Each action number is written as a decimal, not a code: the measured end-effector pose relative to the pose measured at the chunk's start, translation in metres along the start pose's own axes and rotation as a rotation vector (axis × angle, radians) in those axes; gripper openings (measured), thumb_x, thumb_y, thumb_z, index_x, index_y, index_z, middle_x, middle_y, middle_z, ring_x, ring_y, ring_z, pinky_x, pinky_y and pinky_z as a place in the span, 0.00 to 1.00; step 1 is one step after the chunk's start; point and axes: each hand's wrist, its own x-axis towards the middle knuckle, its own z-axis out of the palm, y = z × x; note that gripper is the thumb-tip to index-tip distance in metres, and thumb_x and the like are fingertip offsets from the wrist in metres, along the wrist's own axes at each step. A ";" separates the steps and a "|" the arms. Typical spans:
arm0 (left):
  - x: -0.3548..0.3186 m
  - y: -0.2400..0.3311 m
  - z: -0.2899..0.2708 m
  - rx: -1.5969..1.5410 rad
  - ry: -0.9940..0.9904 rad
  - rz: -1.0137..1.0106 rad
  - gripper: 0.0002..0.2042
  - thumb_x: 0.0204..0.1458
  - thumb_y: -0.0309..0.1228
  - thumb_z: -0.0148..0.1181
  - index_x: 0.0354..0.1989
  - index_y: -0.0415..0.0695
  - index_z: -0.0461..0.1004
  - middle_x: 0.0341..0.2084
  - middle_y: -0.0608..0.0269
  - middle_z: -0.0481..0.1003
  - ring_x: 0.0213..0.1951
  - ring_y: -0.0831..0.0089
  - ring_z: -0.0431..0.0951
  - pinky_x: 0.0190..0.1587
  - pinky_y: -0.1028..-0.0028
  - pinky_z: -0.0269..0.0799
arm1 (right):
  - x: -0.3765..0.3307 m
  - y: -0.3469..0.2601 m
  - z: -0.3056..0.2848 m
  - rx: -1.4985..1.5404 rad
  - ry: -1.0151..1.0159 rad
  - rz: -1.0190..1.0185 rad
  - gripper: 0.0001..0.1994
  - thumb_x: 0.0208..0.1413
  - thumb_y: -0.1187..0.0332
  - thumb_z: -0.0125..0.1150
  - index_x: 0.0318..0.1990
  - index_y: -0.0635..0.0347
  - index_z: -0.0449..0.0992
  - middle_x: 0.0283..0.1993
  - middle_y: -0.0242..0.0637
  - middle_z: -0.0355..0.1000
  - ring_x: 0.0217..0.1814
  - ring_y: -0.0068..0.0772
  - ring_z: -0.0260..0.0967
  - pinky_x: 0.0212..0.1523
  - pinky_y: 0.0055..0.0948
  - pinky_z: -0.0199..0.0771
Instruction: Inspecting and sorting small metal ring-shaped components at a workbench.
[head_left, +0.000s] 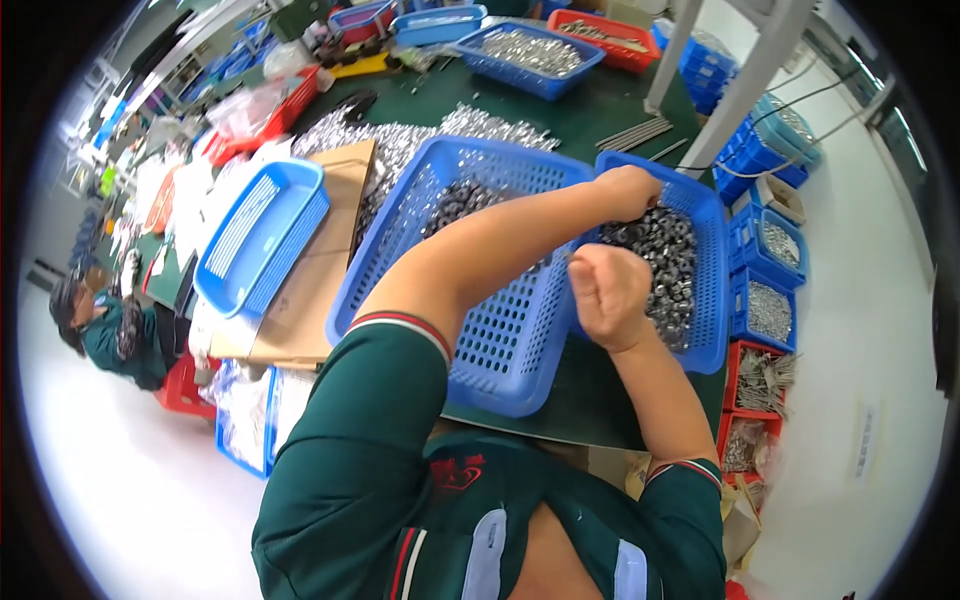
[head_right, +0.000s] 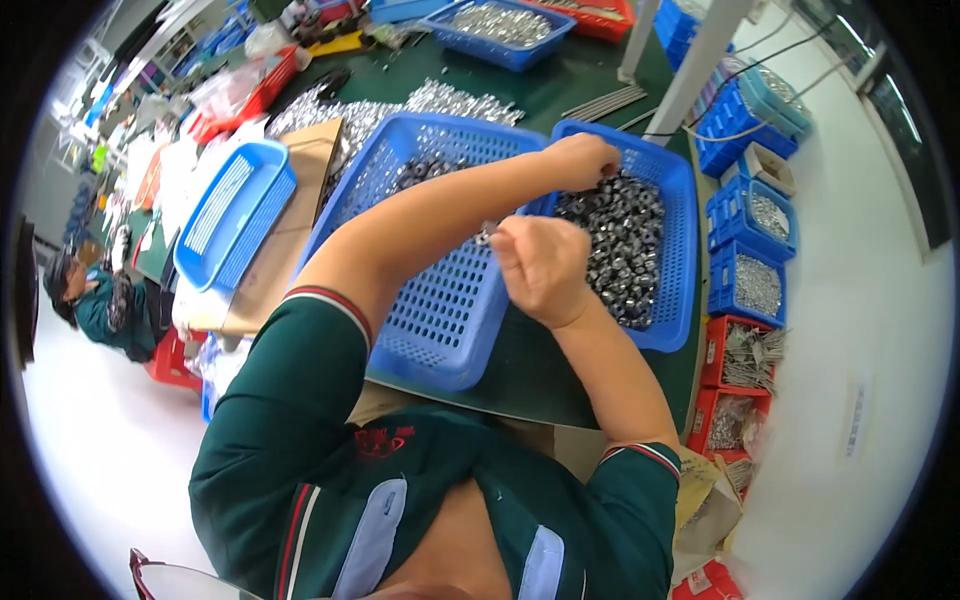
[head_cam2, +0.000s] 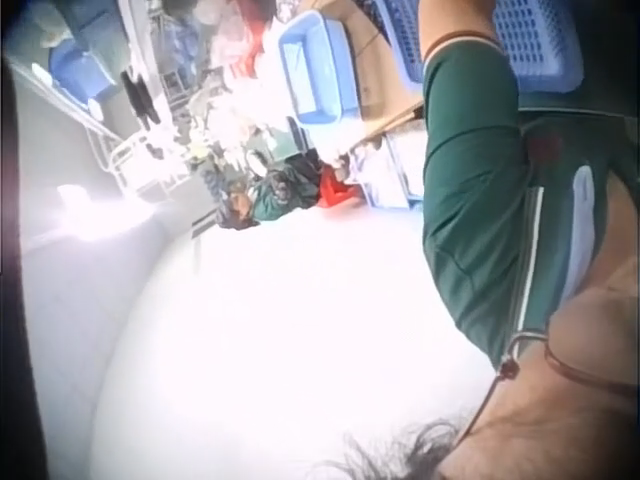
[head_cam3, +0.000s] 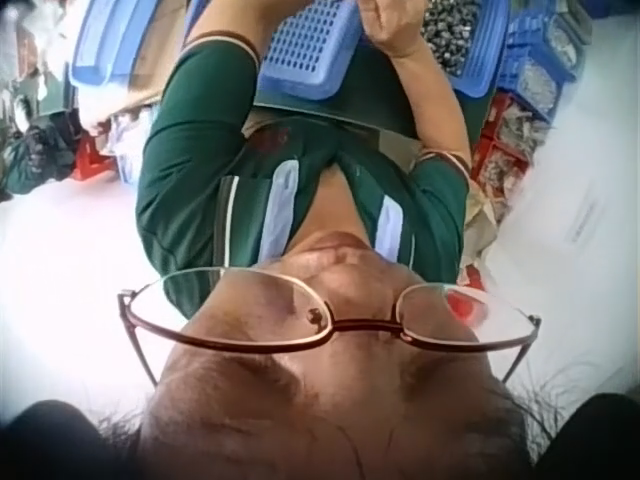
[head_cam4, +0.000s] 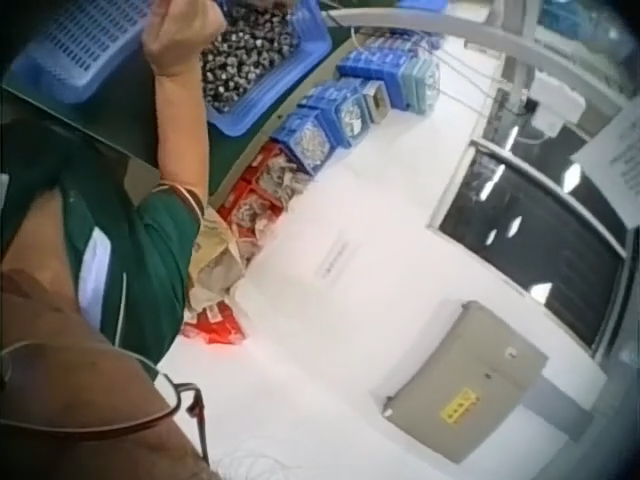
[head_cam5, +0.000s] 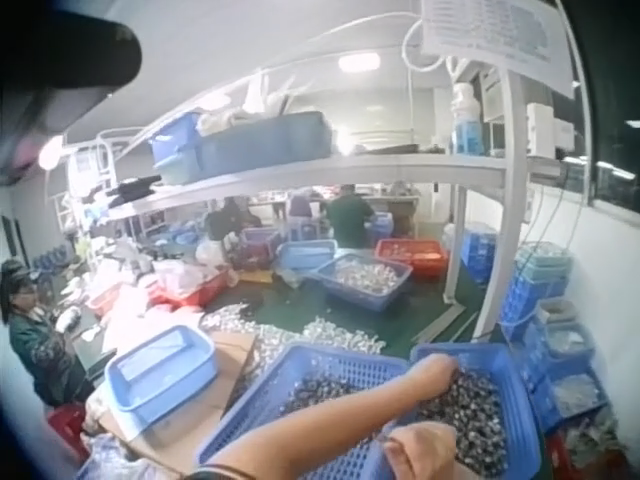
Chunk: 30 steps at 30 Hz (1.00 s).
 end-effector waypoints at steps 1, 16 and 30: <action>0.001 0.001 0.000 -0.011 0.000 0.019 0.09 0.42 0.27 0.58 0.34 0.48 0.77 0.30 0.56 0.78 0.37 0.56 0.77 0.39 0.62 0.72 | 0.003 -0.001 0.000 -0.022 0.014 0.019 0.06 0.55 0.70 0.55 0.30 0.61 0.71 0.22 0.40 0.68 0.21 0.45 0.68 0.23 0.37 0.67; -0.206 -0.036 -0.085 -0.073 0.102 -0.327 0.10 0.46 0.31 0.58 0.37 0.42 0.77 0.34 0.52 0.76 0.39 0.55 0.76 0.43 0.63 0.71 | 0.001 -0.008 0.007 0.121 -0.040 0.143 0.06 0.56 0.70 0.56 0.29 0.61 0.71 0.15 0.37 0.64 0.15 0.39 0.64 0.17 0.30 0.62; -0.200 -0.052 -0.061 0.330 -0.056 -0.511 0.27 0.43 0.53 0.61 0.52 0.57 0.70 0.46 0.57 0.70 0.52 0.55 0.67 0.54 0.58 0.62 | -0.001 -0.008 0.016 0.036 -0.101 0.198 0.05 0.56 0.71 0.57 0.30 0.62 0.71 0.18 0.37 0.67 0.16 0.35 0.65 0.18 0.29 0.63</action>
